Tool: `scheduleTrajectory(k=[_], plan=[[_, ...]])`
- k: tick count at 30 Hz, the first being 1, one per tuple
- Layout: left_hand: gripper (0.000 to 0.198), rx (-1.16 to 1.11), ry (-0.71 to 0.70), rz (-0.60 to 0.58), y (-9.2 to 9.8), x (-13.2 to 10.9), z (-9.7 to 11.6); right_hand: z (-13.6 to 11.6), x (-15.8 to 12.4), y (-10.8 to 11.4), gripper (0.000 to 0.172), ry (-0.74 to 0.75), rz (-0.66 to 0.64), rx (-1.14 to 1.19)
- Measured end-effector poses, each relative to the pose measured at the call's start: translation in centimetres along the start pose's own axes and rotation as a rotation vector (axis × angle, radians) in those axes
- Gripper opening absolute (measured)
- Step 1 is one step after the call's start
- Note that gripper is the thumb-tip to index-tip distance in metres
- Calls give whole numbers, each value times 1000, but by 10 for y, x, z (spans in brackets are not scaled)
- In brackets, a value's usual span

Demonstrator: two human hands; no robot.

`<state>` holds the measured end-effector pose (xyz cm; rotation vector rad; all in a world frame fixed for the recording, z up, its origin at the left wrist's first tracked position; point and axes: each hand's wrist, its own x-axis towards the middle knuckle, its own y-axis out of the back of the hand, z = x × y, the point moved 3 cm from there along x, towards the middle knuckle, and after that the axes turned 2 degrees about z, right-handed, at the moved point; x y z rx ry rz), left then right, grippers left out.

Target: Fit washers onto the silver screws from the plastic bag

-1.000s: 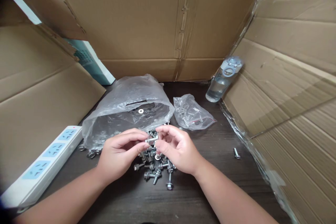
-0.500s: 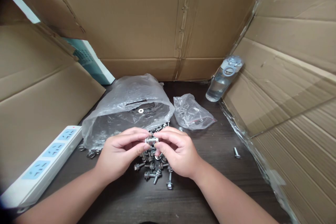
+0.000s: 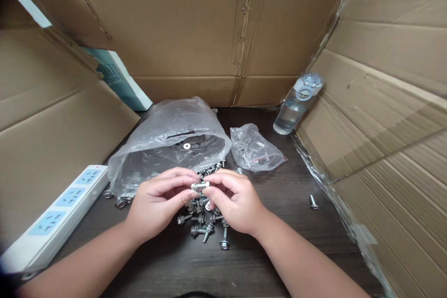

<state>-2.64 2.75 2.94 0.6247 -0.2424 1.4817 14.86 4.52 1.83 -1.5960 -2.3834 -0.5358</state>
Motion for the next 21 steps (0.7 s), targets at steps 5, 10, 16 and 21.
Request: scheduleTrajectory(k=[5,10,16,21], plan=[[13,103,-74,-5,-1,0,0,6,3,0,38,-79,-43,-112],[12,72,-32,21,-2,2,0,12,0,4,35,-221,4,143],[9,-19,42,34,-1,3,-2,8,-1,0,21,-185,-9,261],[11,89,-31,-1,0,2,-1,7,0,0,17,-231,0,240]])
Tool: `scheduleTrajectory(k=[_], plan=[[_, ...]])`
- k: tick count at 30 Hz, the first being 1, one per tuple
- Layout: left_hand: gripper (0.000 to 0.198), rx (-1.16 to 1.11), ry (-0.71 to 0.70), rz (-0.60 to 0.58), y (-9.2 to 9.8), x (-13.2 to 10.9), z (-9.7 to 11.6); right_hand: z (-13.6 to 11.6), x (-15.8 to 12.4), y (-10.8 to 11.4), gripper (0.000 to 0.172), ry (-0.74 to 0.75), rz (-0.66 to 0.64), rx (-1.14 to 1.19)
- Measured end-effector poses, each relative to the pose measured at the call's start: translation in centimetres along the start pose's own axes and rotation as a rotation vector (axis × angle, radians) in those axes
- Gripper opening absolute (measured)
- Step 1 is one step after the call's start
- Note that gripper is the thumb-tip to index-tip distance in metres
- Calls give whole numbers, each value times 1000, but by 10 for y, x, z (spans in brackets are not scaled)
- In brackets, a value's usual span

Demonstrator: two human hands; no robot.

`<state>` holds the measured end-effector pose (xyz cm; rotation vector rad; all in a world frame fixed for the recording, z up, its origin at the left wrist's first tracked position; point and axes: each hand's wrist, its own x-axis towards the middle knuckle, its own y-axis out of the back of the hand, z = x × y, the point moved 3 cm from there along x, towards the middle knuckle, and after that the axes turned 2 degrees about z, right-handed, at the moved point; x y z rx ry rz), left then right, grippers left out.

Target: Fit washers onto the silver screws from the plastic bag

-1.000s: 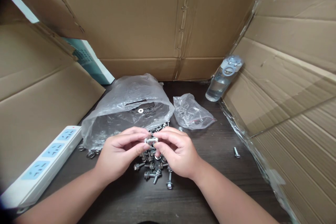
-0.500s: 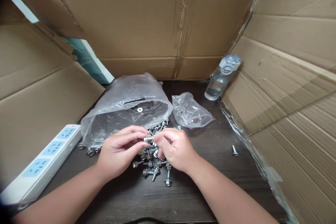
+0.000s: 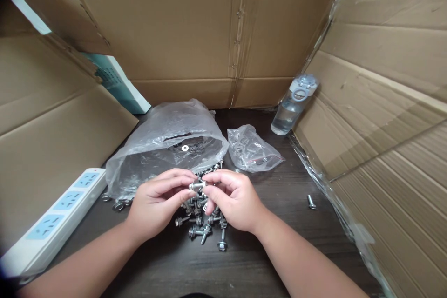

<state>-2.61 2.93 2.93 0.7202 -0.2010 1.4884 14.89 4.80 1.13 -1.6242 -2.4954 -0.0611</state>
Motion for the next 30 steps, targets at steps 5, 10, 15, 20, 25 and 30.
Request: scheduleTrajectory(k=[5,10,15,20,25,30], plan=[[16,159,-190,16,0,-3,5,1,1,1,27,-135,-35,42],[20,233,-317,33,-1,-5,7,3,1,1,31,-197,-55,108],[19,256,-320,35,0,-5,7,6,2,3,46,-221,-76,10],[15,250,-263,36,0,-4,5,4,4,6,40,-196,-20,143],[15,246,-260,32,0,-3,5,-2,1,2,29,-115,-70,154],[16,251,-276,25,0,-3,5,0,0,-1,24,-143,-48,137]])
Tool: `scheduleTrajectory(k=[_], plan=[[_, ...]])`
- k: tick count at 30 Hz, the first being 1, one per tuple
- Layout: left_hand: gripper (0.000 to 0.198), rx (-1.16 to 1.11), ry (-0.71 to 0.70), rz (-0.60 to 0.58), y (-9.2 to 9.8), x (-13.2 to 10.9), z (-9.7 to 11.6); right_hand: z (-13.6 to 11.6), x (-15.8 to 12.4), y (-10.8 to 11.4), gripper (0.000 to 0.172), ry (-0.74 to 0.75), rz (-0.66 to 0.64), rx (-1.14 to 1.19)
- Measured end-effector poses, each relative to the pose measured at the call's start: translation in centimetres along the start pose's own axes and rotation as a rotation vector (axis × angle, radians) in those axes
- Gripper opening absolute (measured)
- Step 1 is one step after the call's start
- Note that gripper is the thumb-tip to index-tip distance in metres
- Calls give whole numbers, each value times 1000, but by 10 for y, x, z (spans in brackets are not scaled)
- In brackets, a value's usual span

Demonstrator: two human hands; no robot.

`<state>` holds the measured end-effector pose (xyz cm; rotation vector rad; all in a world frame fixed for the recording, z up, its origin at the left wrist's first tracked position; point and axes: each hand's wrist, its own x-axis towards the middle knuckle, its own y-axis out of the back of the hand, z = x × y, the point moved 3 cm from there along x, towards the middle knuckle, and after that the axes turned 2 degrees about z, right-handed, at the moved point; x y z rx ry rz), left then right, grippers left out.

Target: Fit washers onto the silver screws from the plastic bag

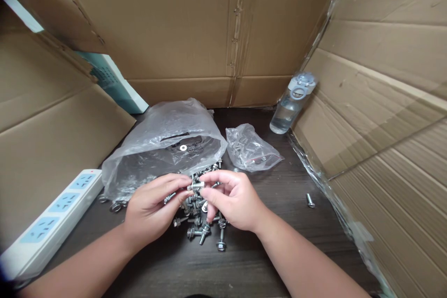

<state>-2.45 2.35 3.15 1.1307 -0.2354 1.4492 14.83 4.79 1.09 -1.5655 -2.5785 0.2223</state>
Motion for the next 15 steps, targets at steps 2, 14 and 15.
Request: scheduleTrajectory(k=[2,14,15], plan=[[16,-1,-19,10,0,-1,0,0,0,0,24,-4,11,-20],[20,4,-97,17,1,-3,0,1,-1,0,26,-23,7,-96],[21,6,-111,15,2,-3,1,0,0,0,26,-31,-5,-97]])
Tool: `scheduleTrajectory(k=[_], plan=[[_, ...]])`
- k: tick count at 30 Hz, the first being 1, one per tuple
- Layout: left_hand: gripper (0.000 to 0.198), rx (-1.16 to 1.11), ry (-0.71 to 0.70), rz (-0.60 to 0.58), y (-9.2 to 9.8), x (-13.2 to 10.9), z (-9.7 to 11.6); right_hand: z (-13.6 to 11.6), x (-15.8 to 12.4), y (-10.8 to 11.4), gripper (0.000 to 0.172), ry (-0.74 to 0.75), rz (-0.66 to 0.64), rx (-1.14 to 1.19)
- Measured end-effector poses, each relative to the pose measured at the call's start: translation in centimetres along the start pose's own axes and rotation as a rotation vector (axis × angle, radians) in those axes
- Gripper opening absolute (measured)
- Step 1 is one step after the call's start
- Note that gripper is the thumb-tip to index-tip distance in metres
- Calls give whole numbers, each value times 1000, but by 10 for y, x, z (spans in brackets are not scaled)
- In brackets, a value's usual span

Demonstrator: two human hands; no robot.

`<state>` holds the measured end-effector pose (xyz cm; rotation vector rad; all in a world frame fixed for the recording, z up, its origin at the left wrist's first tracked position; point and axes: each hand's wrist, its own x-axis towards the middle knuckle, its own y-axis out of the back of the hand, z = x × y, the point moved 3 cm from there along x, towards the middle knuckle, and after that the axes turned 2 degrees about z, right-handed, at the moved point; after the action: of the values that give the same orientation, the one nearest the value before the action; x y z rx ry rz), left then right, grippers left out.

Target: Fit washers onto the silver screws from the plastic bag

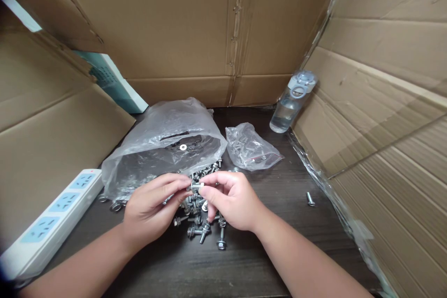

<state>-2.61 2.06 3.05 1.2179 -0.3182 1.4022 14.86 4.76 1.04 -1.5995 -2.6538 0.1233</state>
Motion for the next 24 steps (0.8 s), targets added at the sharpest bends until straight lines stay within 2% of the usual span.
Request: scheduleTrajectory(k=[2,4,7,10,13,15,18,24], plan=[[22,2,-27,-4,0,1,1,0,1,0,29,-18,-28,-23],[23,-6,-33,-4,0,1,2,1,3,0,43,-50,-40,-44],[21,-17,1,-3,-1,1,1,5,5,2,55,-102,16,13],[18,-9,42,-3,-1,1,-1,4,5,4,46,-49,50,62],[16,-4,65,-6,-1,2,-1,0,1,4,31,43,21,37],[16,-4,77,-9,-1,2,-1,-2,0,3,28,67,-12,48],[16,-2,87,-10,-1,1,-2,-3,0,1,26,61,-27,69],[17,-8,63,1,-1,1,-2,-4,1,0,21,2,45,35]])
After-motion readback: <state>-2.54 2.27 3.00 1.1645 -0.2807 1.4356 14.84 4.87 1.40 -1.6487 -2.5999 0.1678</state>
